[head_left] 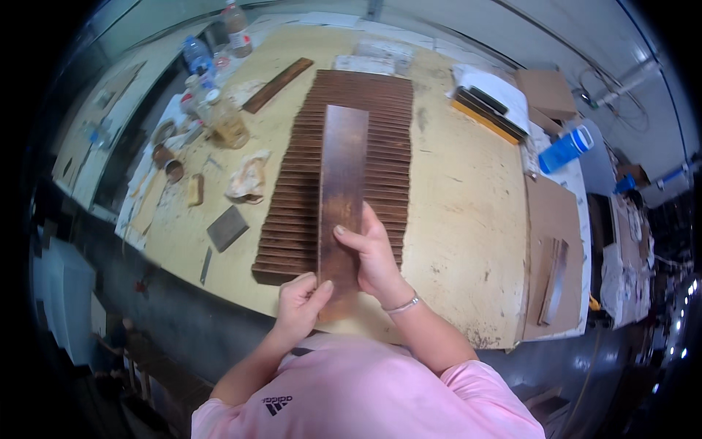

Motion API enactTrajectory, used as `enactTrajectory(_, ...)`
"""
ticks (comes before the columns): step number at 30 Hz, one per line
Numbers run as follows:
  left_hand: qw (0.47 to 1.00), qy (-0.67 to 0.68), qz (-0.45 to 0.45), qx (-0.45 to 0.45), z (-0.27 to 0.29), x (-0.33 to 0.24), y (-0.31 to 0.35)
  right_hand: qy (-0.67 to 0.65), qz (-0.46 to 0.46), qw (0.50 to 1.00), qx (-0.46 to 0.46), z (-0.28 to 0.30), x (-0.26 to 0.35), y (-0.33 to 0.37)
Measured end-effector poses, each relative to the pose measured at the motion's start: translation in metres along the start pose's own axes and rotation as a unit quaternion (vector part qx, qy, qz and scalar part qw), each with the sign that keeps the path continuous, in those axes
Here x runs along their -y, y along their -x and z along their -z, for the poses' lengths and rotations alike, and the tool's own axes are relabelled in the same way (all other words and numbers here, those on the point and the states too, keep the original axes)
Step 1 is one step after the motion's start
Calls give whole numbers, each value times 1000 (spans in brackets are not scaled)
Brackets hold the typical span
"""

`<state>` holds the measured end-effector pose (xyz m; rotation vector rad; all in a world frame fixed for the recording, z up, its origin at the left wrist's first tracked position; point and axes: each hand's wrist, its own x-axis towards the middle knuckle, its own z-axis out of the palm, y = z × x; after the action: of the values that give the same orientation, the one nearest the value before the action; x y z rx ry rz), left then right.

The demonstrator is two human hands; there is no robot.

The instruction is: The person wipes a large slatted wood panel with a cloth, sands a smaller individual wood slat with a sanding block, and applies a substance to a small wooden joint using a piece of foam.

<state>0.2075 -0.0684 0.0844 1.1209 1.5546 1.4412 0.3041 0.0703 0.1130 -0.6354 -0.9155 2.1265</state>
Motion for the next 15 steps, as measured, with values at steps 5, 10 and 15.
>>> enactTrajectory(5,994,76,68,-25,10,21,21,-32,-53,998,15,-6,-18,2)
enactTrajectory(10,968,193,116,-107,17,29,29,8,-137,991,-1,-9,-54,19)
enactTrajectory(15,990,48,126,50,85,67,17,-22,-190,980,-61,-13,-60,26)
